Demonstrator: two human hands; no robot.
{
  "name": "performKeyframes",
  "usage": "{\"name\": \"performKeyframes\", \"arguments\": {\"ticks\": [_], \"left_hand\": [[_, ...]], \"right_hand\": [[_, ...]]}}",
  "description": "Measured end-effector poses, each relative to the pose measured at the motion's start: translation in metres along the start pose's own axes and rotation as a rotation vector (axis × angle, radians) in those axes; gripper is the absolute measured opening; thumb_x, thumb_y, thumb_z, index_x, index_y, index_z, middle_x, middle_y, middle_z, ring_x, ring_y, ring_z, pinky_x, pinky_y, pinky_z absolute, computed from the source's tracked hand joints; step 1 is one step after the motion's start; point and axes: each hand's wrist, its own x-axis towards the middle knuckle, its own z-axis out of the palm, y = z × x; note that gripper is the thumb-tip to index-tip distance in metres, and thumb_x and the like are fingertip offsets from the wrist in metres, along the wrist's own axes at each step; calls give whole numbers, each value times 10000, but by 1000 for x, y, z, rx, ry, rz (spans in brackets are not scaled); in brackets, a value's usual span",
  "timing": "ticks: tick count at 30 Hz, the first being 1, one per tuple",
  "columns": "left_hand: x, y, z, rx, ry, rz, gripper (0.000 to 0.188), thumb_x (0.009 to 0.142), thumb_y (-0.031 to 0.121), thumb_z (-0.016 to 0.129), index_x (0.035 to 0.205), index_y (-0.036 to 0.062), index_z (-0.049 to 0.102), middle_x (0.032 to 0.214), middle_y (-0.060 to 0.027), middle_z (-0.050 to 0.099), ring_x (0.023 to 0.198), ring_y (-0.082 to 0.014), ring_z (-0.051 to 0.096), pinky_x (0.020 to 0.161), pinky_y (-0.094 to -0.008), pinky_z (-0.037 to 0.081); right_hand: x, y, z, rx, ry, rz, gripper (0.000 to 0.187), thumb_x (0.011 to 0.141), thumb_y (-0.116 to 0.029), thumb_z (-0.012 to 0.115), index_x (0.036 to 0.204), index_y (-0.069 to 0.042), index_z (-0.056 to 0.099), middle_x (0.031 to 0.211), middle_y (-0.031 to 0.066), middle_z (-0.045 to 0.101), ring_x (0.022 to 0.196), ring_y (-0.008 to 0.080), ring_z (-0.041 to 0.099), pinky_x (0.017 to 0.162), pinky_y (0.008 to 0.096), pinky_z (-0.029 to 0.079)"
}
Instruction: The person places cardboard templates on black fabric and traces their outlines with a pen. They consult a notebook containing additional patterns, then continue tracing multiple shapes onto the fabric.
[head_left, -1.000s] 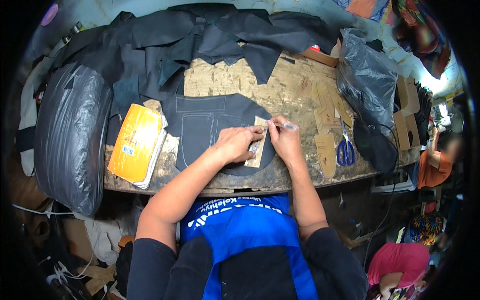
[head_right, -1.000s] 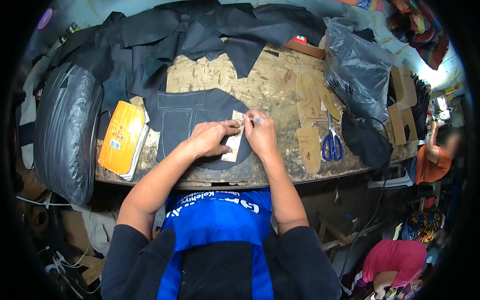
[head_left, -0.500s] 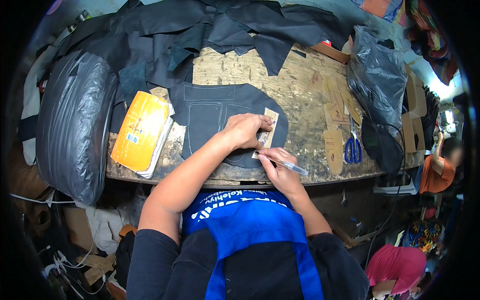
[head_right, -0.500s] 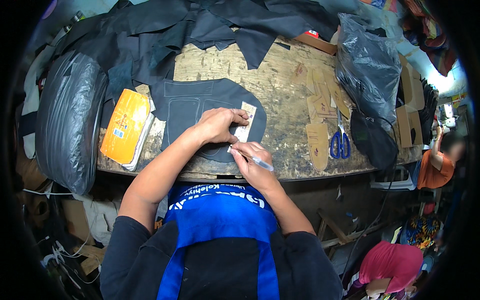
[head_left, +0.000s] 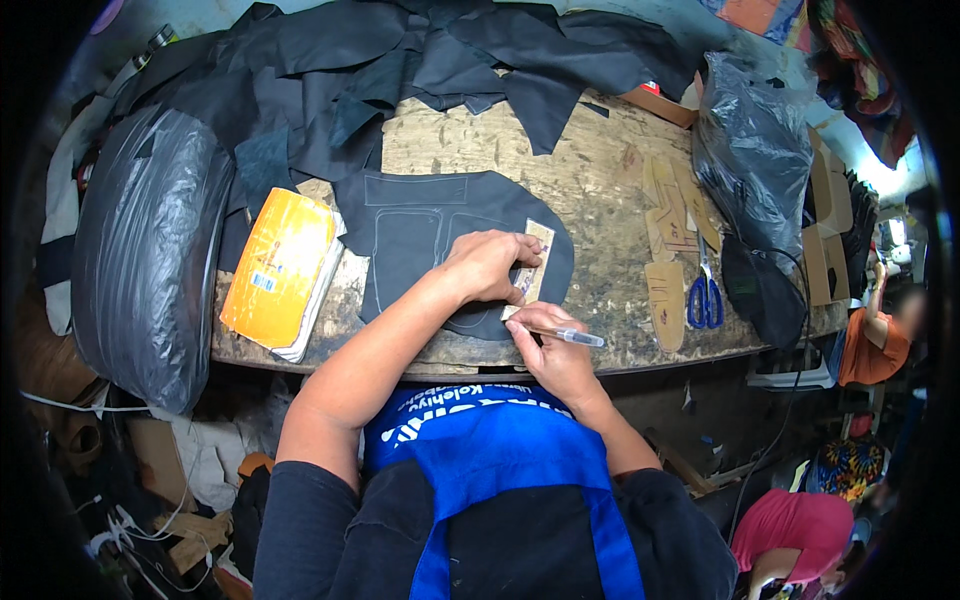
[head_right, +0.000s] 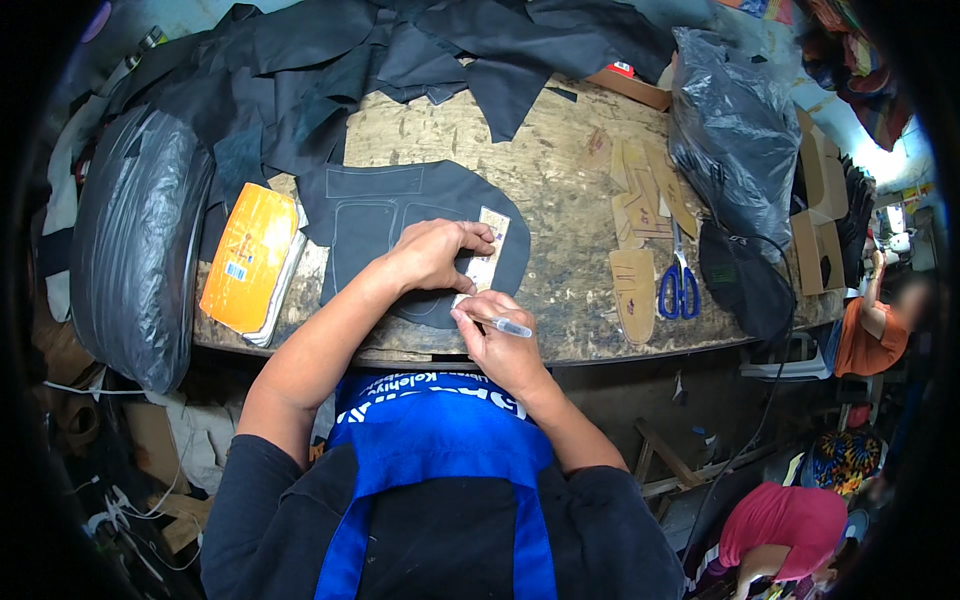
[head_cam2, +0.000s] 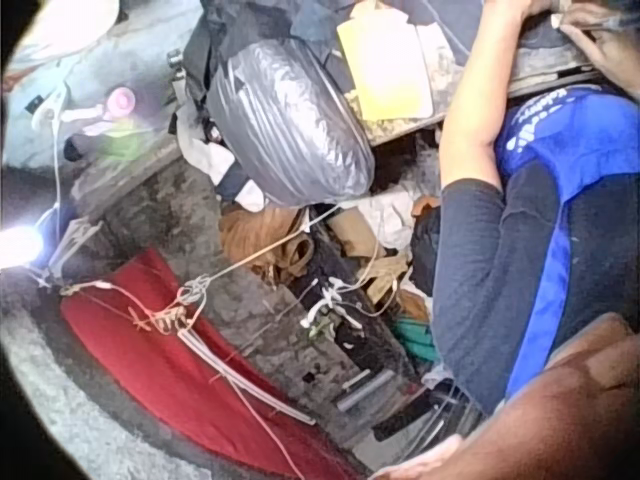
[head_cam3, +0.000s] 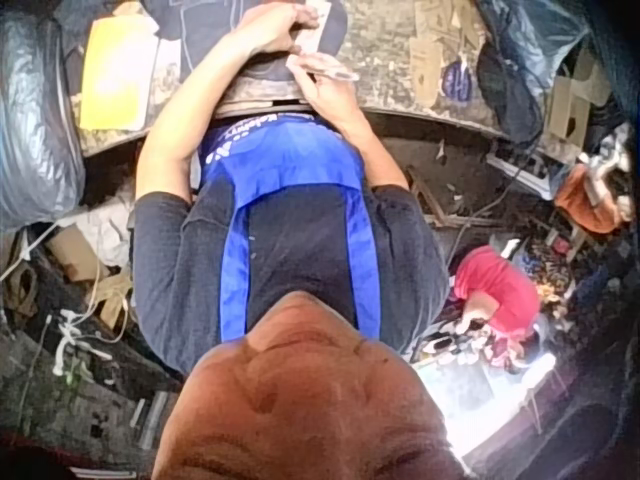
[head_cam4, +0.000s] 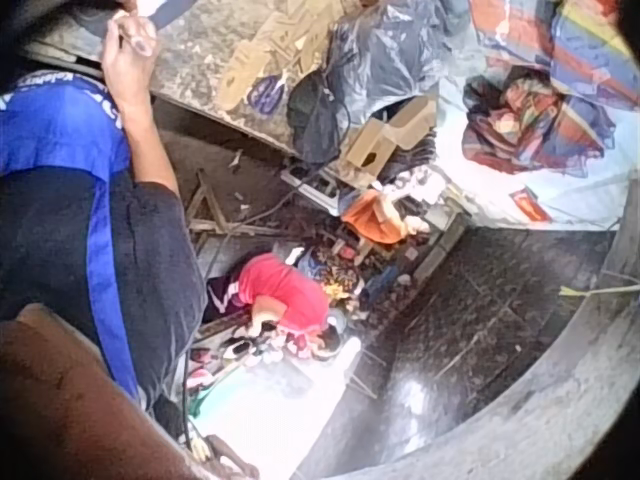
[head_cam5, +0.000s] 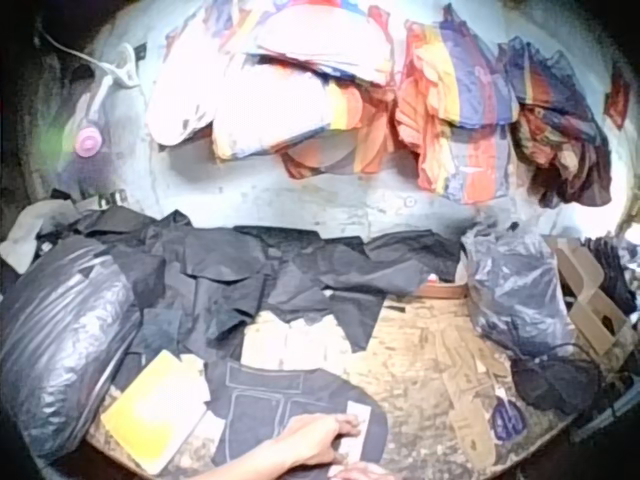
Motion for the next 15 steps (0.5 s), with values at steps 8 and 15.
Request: {"name": "performKeyframes", "arguments": {"ticks": [8,15], "left_hand": [[-2,-1,4,50,11,40,555,639,229,796,1162,118,649,1323,4,544,1120,-249,575,892,-367,482],[-45,1,4,48,55,-23,516,685,222,755,1176,111,637,1309,-6,556,1109,-243,579,876,-402,467]], "right_hand": [[13,15,-23,-177,180,212,98,874,-71,590,835,18,602,763,135,665,679,212,667,610,331,512],[72,75,1,307,299,127,173,945,-114,532,855,16,603,788,44,646,660,81,572,633,218,470]]}}
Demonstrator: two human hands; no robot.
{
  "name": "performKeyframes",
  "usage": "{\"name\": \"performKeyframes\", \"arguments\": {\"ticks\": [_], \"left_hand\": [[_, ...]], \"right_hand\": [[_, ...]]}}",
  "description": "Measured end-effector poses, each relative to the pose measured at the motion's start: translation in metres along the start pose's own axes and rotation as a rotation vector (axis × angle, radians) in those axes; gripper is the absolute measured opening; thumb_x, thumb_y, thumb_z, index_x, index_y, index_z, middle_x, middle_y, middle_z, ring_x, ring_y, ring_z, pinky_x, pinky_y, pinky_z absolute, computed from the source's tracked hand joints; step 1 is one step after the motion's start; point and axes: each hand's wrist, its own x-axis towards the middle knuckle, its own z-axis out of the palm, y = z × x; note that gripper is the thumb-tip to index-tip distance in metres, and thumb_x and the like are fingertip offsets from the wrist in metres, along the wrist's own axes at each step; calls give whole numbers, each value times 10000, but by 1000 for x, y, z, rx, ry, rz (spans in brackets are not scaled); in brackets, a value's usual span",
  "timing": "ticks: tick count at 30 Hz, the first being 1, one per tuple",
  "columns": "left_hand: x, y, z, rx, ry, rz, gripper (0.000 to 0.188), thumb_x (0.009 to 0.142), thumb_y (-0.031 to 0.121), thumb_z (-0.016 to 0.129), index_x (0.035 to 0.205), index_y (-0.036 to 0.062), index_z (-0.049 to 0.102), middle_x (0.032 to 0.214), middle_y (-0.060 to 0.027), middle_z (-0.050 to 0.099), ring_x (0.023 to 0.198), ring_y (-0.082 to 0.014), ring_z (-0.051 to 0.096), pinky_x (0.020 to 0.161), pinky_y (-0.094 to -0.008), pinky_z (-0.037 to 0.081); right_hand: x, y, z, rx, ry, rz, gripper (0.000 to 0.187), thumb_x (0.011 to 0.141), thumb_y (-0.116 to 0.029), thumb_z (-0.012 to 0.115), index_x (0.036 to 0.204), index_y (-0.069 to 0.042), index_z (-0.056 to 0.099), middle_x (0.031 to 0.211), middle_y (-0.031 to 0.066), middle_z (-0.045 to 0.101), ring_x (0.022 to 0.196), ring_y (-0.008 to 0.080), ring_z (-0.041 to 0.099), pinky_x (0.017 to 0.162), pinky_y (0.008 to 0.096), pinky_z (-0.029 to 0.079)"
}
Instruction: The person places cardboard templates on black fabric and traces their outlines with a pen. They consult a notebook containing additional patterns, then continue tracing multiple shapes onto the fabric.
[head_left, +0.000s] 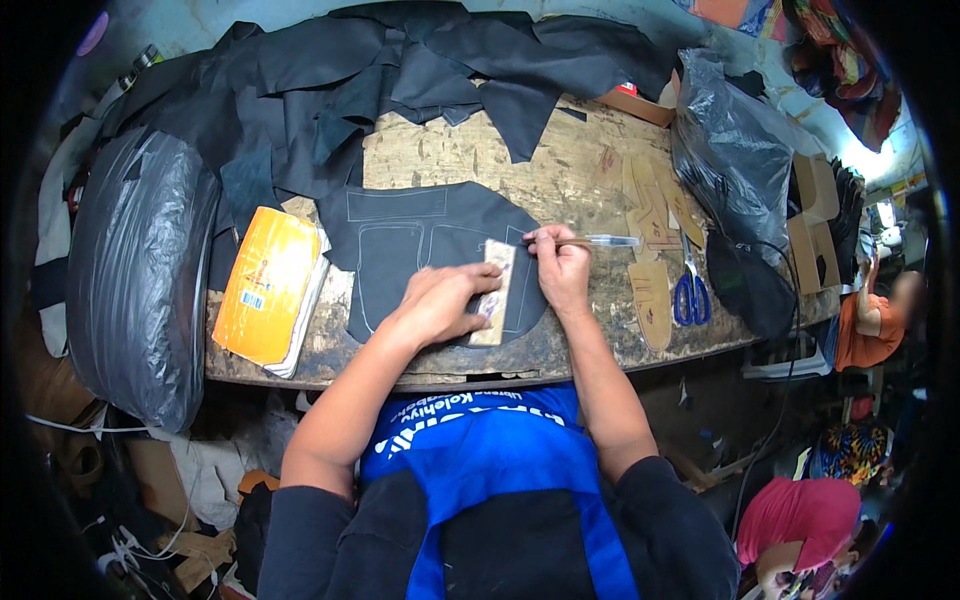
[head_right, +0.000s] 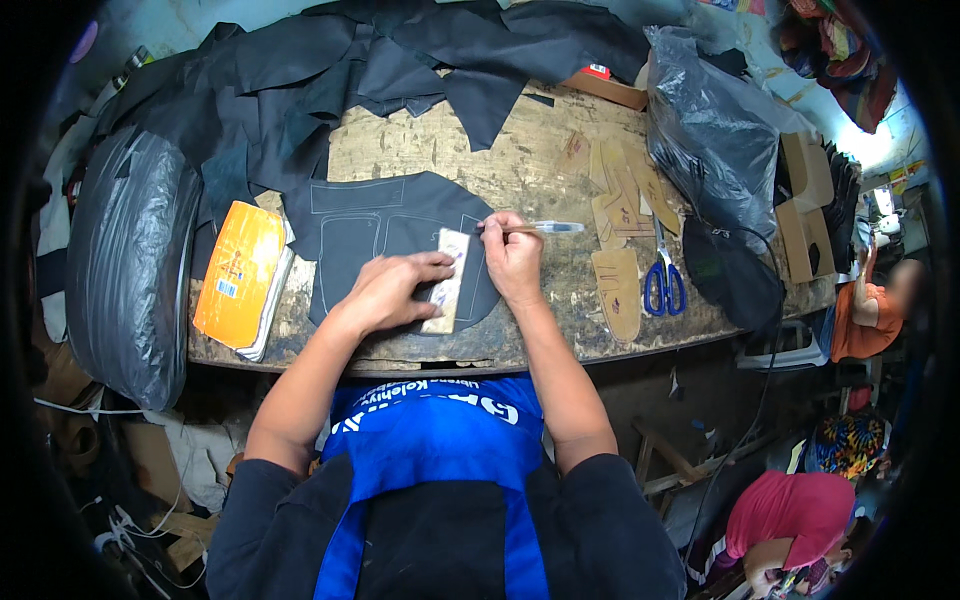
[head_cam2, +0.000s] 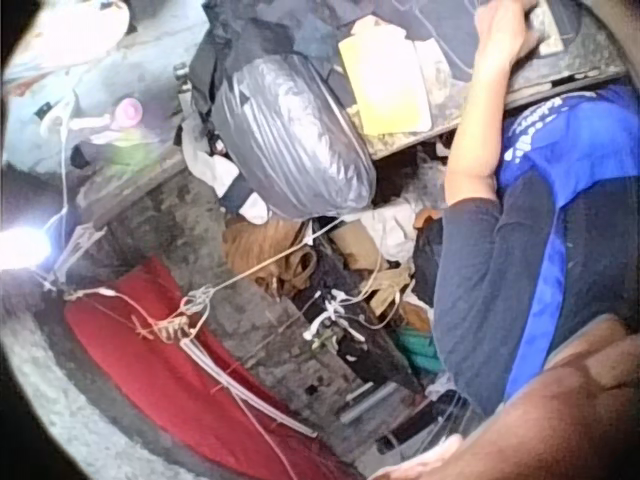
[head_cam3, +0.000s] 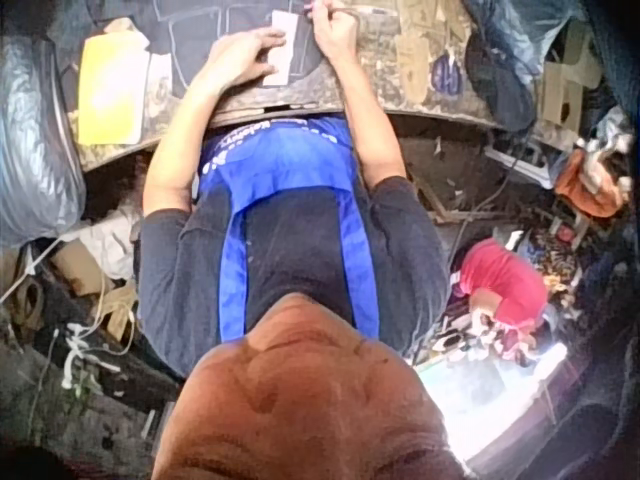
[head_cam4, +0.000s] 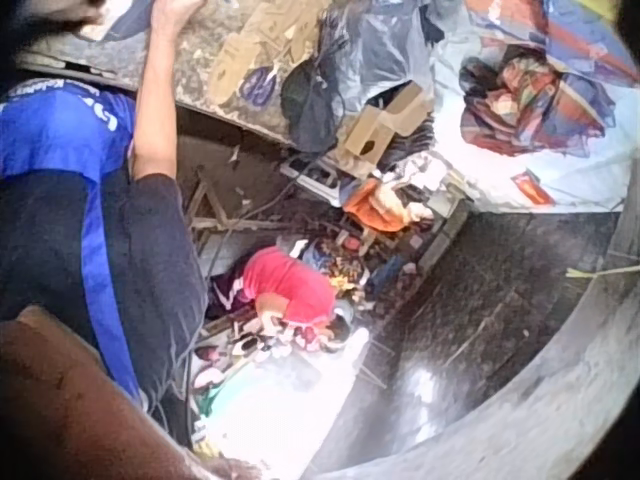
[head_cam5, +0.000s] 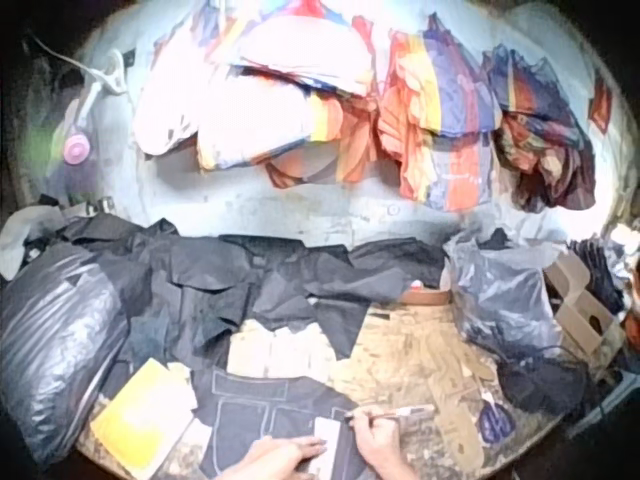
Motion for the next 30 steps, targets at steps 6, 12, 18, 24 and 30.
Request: {"name": "performKeyframes", "arguments": {"ticks": [6,12,18,24,30], "left_hand": [[-47,-11,1,-70,112,-60,511,685,250,761,1155,86,646,1296,-12,569,1079,-212,589,886,-375,399],[-48,-12,2,-106,115,-79,514,680,228,757,1152,60,642,1294,-46,570,1075,-227,592,899,-369,385],[-49,-15,6,-112,164,-37,515,669,229,761,1139,54,647,1273,-50,584,1025,-235,601,900,-369,379],[-44,-10,31,-25,489,-30,488,581,406,819,924,76,713,1111,0,659,854,-195,606,792,-352,384],[-43,-14,42,1,578,-14,418,593,366,816,884,86,711,1086,5,666,839,-188,611,796,-354,392]], "right_hand": [[-2,11,1,-179,8,-126,105,873,-78,583,842,21,600,732,99,642,625,152,597,591,289,476],[0,11,2,-135,3,-126,101,859,-80,594,832,17,603,715,106,638,622,174,608,588,304,477],[-3,13,3,-173,112,-120,94,869,-69,587,817,6,610,687,92,637,603,145,602,566,274,467],[2,11,8,84,189,-37,116,888,-89,610,879,26,607,713,36,627,622,67,571,563,219,466],[17,-5,48,127,-142,48,80,869,-37,631,919,17,598,816,17,613,715,45,561,617,179,459]]}}
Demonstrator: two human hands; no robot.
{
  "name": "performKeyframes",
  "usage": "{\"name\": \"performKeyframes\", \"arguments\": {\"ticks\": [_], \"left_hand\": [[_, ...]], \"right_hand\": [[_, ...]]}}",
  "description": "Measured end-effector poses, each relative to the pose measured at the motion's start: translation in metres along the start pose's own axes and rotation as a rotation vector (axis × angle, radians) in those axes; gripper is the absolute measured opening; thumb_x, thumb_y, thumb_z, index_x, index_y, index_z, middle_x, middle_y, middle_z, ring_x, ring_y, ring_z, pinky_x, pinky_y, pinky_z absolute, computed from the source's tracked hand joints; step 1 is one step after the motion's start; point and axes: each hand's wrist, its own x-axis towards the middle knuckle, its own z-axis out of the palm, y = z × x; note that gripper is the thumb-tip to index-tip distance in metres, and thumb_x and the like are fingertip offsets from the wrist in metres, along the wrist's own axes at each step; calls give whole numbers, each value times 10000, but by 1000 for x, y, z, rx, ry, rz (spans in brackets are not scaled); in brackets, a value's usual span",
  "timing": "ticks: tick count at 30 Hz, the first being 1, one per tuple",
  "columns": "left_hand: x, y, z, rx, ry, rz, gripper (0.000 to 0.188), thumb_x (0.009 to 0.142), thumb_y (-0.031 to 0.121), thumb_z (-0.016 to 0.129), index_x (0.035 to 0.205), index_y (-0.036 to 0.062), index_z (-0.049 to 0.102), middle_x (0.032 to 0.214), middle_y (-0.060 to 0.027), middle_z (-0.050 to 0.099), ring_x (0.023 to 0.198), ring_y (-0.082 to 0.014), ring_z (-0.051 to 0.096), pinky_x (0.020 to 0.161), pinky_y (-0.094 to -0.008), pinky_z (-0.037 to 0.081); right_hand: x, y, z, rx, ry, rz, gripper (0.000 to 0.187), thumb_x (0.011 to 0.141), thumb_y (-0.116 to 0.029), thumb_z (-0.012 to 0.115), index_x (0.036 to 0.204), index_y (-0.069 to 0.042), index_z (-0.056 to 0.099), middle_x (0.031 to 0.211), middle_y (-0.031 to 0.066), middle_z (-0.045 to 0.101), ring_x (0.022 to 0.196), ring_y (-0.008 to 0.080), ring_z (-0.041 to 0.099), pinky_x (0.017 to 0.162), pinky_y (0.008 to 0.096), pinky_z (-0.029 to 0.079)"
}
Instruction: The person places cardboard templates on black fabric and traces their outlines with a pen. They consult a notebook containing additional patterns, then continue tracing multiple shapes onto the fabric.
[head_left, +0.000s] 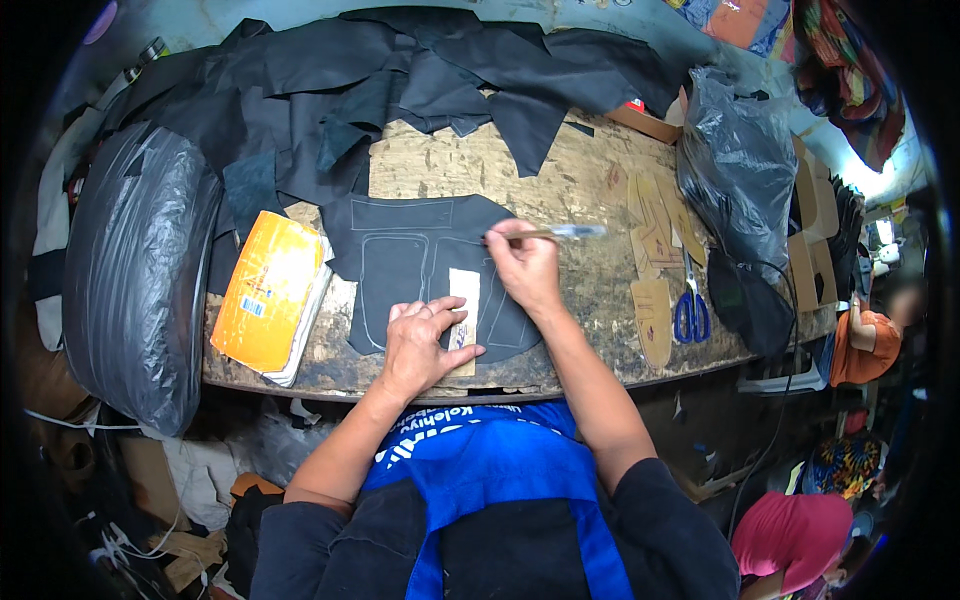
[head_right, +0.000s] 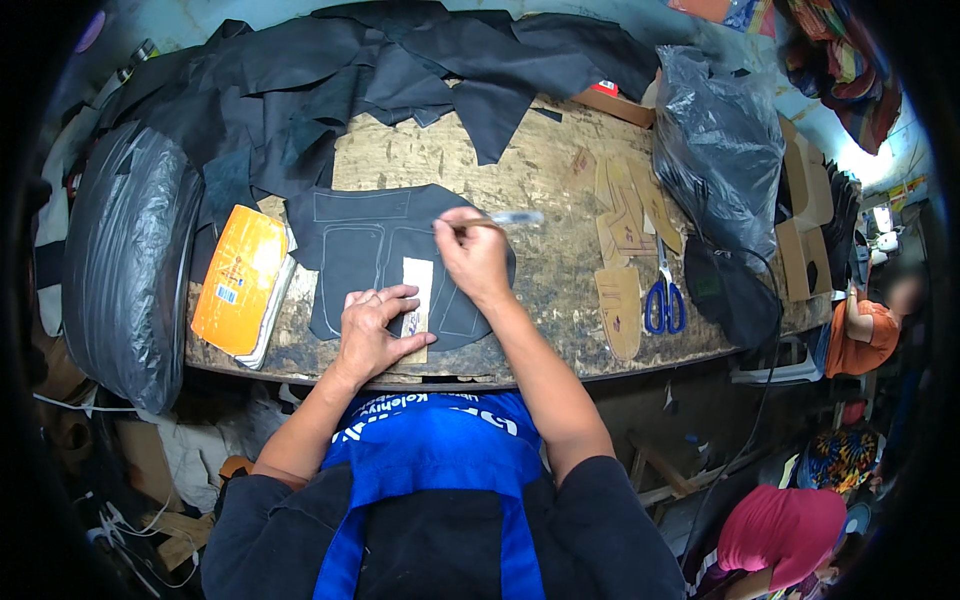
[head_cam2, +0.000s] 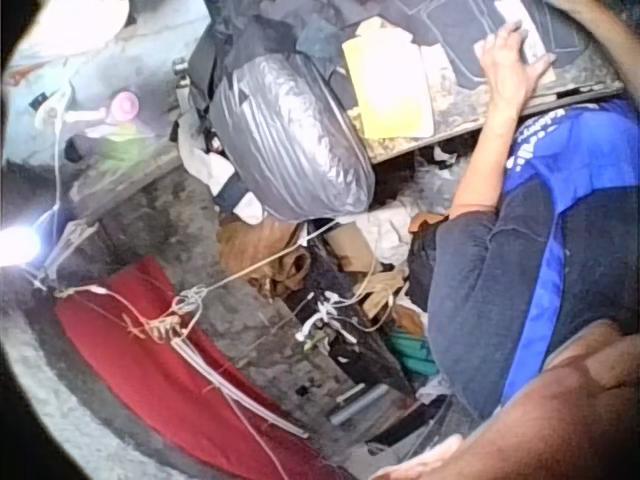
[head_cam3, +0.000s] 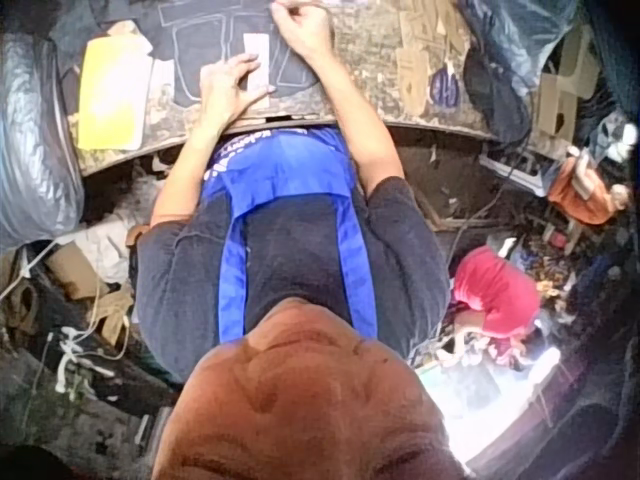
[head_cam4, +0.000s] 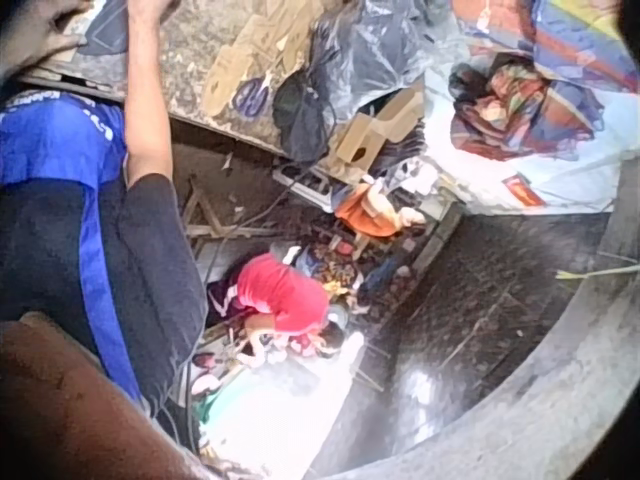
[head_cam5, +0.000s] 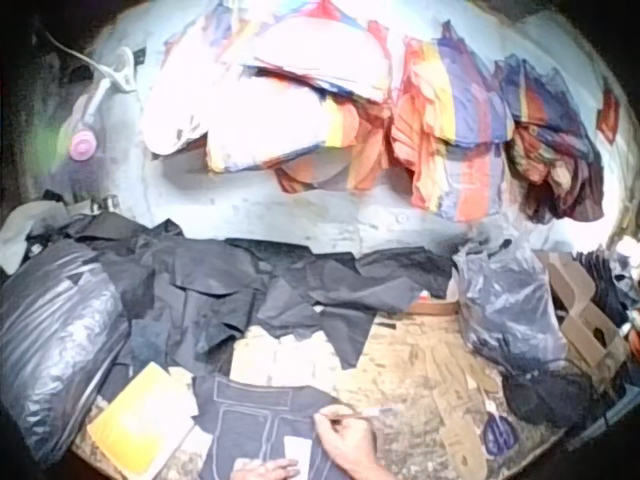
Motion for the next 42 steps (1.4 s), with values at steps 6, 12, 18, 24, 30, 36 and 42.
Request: {"name": "performKeyframes", "arguments": {"ticks": [6,12,18,24,30,36,42], "left_hand": [[-1,-2,-1,-59,-6,-22,319,609,289,790,848,90,720,1092,-17,663,850,-189,613,823,-355,396],[-2,-4,-1,-92,-23,-31,307,622,288,771,854,95,716,1099,-19,656,860,-193,609,822,-355,388],[-2,-3,-2,-90,-21,-30,295,621,284,771,845,101,715,1091,-15,654,857,-192,606,818,-354,387],[-2,-4,-1,-88,-16,-25,281,616,280,773,830,106,717,1090,-14,653,851,-193,605,812,-354,385],[-2,-4,0,-84,-4,-13,277,606,263,775,830,109,723,1091,-29,649,860,-202,606,808,-361,398],[-1,0,-4,-149,134,-145,341,589,139,790,912,70,707,1154,-134,600,857,-261,622,781,-354,503],[6,6,-15,-4,-3,-340,786,612,78,777,1318,31,436,1055,-185,604,785,-295,648,746,-386,520]], "right_hand": [[34,1,43,-132,-25,-98,91,837,-66,650,813,17,622,631,-12,581,562,32,502,499,211,409],[35,4,48,-185,38,-147,99,823,-71,656,789,17,626,594,13,579,525,66,504,495,238,415],[37,5,50,-245,26,-189,100,815,-79,661,796,15,630,604,38,599,544,75,533,518,251,440],[35,8,46,-257,-1,-217,94,796,-73,670,791,13,633,606,48,594,556,83,544,538,243,449],[35,4,46,-348,75,-279,86,811,-88,643,855,-15,643,786,138,658,659,271,639,609,337,507],[21,-17,1,-838,244,-124,191,835,-163,627,990,-52,631,867,147,655,874,324,601,773,416,469],[9,-21,-17,-945,153,-8,244,702,-131,733,885,-32,606,856,163,641,907,333,598,800,419,469]]}}
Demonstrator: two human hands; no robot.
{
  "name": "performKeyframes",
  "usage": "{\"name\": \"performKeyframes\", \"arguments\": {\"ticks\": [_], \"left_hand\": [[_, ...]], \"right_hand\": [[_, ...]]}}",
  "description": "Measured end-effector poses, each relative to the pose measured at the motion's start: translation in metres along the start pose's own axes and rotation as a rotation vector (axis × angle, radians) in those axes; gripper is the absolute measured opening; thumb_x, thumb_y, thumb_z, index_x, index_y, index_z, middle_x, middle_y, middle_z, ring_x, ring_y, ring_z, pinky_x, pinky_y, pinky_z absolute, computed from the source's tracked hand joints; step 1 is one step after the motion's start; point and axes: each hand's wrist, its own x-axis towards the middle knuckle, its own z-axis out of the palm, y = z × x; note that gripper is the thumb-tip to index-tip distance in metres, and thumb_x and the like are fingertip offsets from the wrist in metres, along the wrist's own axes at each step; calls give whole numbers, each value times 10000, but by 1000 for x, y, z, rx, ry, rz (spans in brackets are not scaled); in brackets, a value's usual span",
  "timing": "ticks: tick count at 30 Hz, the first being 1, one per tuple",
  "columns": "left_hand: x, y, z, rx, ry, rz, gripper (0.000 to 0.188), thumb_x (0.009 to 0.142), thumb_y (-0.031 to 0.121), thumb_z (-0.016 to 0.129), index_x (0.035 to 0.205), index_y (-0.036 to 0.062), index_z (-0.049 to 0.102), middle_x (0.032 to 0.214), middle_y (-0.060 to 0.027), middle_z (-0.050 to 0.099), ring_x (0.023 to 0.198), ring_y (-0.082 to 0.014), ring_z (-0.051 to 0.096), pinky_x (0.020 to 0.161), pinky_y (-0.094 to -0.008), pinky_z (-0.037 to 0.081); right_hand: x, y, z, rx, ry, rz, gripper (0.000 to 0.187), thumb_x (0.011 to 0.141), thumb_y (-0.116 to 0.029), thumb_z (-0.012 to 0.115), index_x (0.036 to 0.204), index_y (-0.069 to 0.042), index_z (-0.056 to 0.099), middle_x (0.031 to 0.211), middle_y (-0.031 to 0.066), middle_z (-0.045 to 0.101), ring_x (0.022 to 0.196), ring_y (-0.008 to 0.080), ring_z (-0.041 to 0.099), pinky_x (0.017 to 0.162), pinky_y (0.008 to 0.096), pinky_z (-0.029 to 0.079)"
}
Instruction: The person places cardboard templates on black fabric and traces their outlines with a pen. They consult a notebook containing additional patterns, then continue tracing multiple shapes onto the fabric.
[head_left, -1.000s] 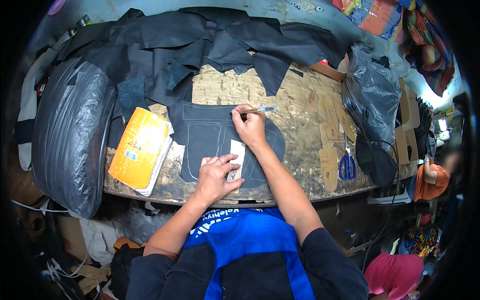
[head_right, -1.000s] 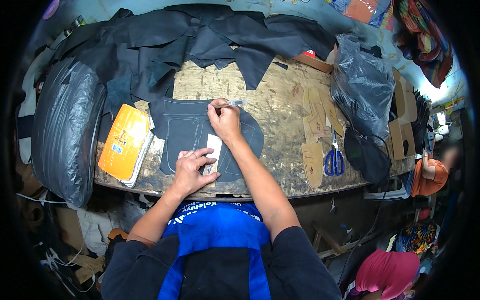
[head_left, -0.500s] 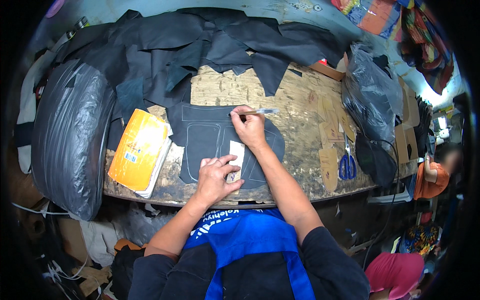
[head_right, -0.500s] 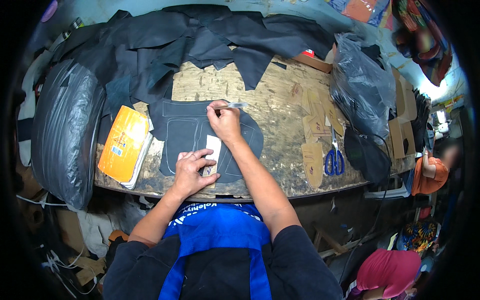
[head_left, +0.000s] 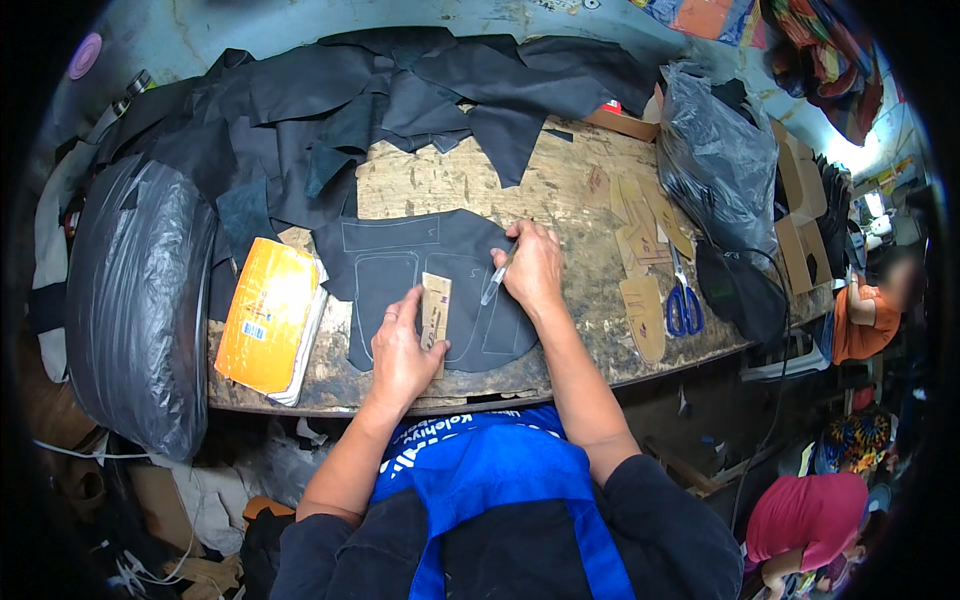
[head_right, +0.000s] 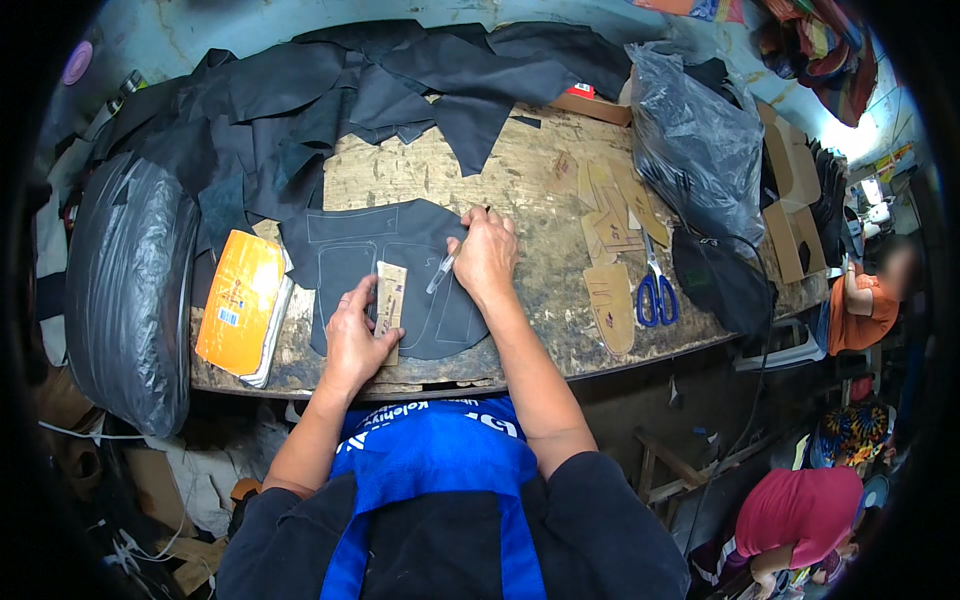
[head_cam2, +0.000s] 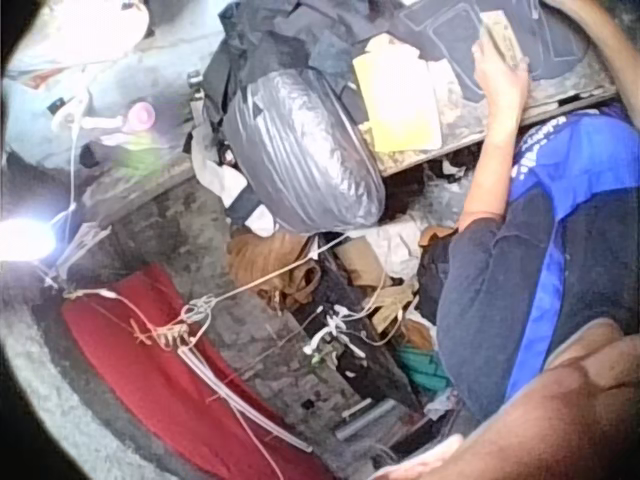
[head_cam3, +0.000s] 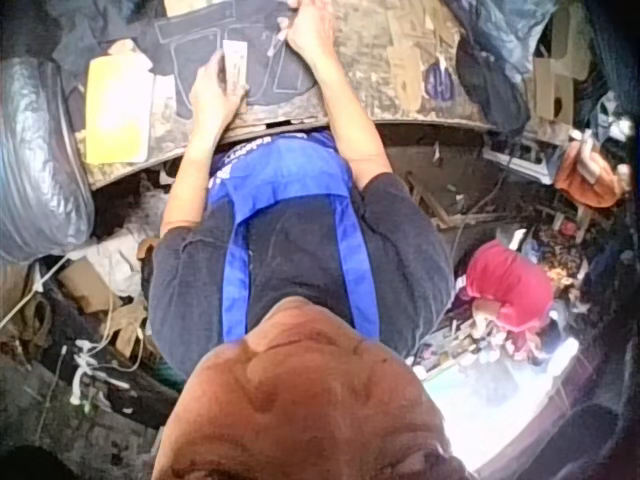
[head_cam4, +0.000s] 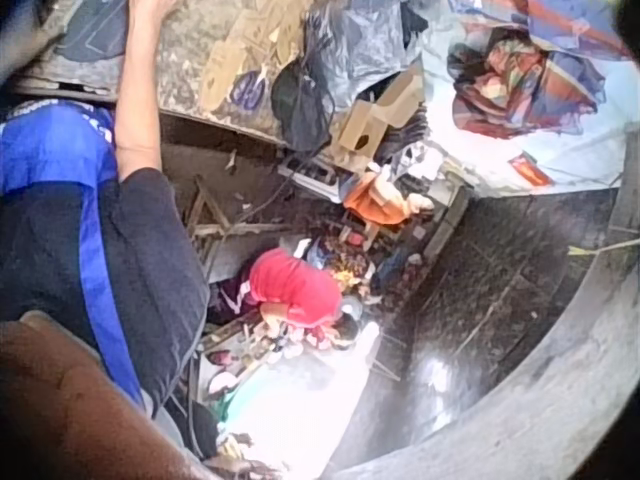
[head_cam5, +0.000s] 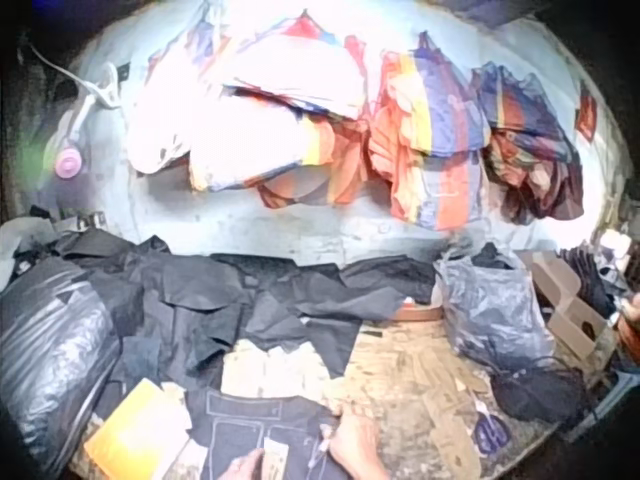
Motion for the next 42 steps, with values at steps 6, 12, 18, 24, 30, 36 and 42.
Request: {"name": "performKeyframes", "arguments": {"ticks": [6,12,18,24,30,36,42], "left_hand": [[-2,-6,-1,-673,-30,-231,727,722,-6,710,1353,-20,349,860,-124,657,752,-186,651,721,-284,530],[-5,-13,-6,-1115,-55,-288,388,901,36,586,1261,-22,453,927,-94,640,769,-139,635,682,-264,533],[-19,14,18,-1149,-288,-207,231,890,17,607,1113,-42,589,930,-68,657,810,-117,646,727,-250,544],[-9,14,12,-537,-102,59,363,785,136,741,1059,-70,623,978,-169,646,883,-213,645,790,-315,522],[53,-19,-3,-22,216,-231,769,697,422,766,1273,-7,491,1109,-244,591,1066,-379,555,921,-433,435],[88,-12,14,107,223,-246,928,625,248,830,1388,30,348,966,-157,641,889,-314,613,835,-413,475],[94,-31,26,-461,258,-91,885,671,6,695,1436,-16,252,767,-64,601,658,-151,572,656,-273,486]], "right_hand": [[15,15,-11,488,50,-42,143,699,31,643,818,-15,576,781,144,618,701,310,610,678,385,484],[41,27,-62,333,267,-140,333,691,-63,759,967,-30,574,869,103,616,750,222,601,659,323,473],[-70,-21,-46,1038,-387,49,281,764,-51,744,980,-29,565,896,9,588,726,72,562,642,225,475],[-81,13,-71,1136,-95,154,248,770,82,662,956,-47,561,928,34,591,778,78,578,677,223,509],[-46,123,-153,1067,66,263,270,762,122,630,971,-21,535,922,46,597,767,83,581,705,209,477],[-50,171,-163,801,60,340,218,763,63,642,940,-13,539,922,74,616,836,157,608,776,275,470],[-65,139,-129,-154,466,-67,257,707,-6,709,942,-9,603,983,174,631,939,348,604,859,386,464]]}}
